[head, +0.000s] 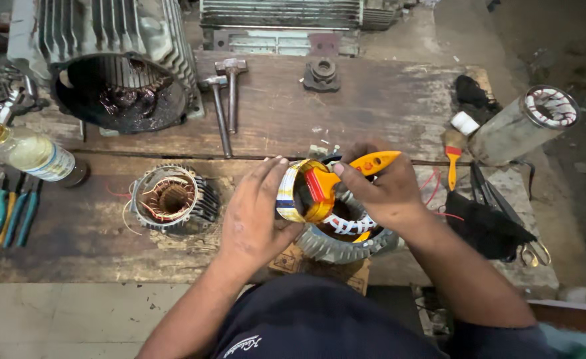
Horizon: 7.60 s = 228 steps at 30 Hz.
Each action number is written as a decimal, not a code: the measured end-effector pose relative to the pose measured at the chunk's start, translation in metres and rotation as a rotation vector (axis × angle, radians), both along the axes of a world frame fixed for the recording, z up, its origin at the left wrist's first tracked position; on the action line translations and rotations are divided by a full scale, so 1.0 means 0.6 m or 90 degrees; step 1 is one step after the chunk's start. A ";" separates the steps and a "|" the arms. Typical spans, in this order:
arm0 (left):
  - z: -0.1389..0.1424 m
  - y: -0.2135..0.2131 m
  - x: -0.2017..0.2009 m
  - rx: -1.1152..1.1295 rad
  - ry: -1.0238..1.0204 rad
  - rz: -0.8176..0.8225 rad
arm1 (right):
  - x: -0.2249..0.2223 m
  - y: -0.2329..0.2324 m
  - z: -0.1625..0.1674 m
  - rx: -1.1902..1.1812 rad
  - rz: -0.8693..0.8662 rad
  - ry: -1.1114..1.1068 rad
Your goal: The person uses a paintbrush to apply a dark liquid to the copper windings inside a motor stator. They repeatedly dip the brush into a container and coat the windings, then flip the stator over to access the other side and continue applying the liquid.
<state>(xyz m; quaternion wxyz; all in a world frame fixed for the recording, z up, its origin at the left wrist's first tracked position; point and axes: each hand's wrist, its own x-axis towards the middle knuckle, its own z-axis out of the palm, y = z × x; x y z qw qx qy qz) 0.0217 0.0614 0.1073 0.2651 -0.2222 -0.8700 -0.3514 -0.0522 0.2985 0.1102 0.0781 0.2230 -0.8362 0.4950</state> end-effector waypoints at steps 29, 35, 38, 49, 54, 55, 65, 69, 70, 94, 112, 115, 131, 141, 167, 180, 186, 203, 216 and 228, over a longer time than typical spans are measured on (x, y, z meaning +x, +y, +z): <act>-0.114 0.002 0.023 0.015 -0.116 0.122 | -0.034 0.208 -0.145 -0.463 -0.016 -0.339; -0.126 0.000 0.036 0.053 -0.143 0.170 | -0.061 0.192 -0.159 -0.325 0.027 -0.387; -0.127 -0.003 0.047 0.068 -0.166 0.202 | -0.065 0.193 -0.153 -0.323 0.050 -0.374; -0.128 -0.006 0.076 0.084 -0.172 0.221 | -0.079 0.180 -0.121 -0.234 0.091 -0.324; -0.130 -0.007 0.085 0.092 -0.181 0.229 | -0.059 0.120 -0.081 -0.141 0.081 -0.263; -0.131 -0.008 0.086 0.094 -0.175 0.229 | -0.050 0.109 -0.067 -0.066 0.108 -0.219; -0.162 -0.046 0.094 0.138 -0.155 0.206 | 0.038 0.015 0.030 0.380 0.219 0.153; -0.172 -0.060 0.089 0.157 -0.170 0.188 | 0.051 -0.021 0.038 0.443 0.262 0.181; -0.172 -0.063 0.088 0.161 -0.176 0.183 | 0.057 -0.023 0.047 0.453 0.271 0.178; -0.123 -0.041 0.071 0.135 -0.123 0.146 | 0.051 0.155 -0.015 0.067 0.026 0.004; -0.176 -0.005 -0.086 0.277 -0.255 0.041 | -0.056 0.215 -0.070 -0.077 0.030 -0.405; -0.194 -0.013 -0.091 0.264 -0.293 0.057 | -0.052 0.212 -0.105 -0.108 0.029 -0.397; -0.234 -0.038 -0.089 0.271 -0.359 0.039 | -0.067 0.213 -0.104 -0.028 -0.078 -0.515; -0.250 -0.048 -0.076 0.260 -0.367 0.054 | -0.042 0.241 -0.124 -0.004 -0.015 -0.418; -0.242 -0.042 -0.090 0.262 -0.417 0.046 | -0.113 0.171 -0.113 0.029 0.147 -0.561; -0.221 -0.020 -0.094 0.370 -0.411 0.030 | -0.013 0.177 -0.152 -0.254 -0.032 -0.671; -0.215 -0.013 -0.087 0.322 -0.391 0.042 | -0.006 0.181 -0.144 -0.119 0.039 -0.547; -0.199 -0.010 -0.059 0.258 -0.336 0.062 | -0.105 0.179 -0.085 -0.019 0.218 -0.496; -0.222 -0.015 -0.158 0.367 -0.351 -0.071 | -0.182 0.166 -0.069 0.045 0.429 -0.444; -0.280 -0.051 -0.212 0.394 -0.419 -0.161 | -0.126 0.196 -0.071 0.110 0.396 -0.588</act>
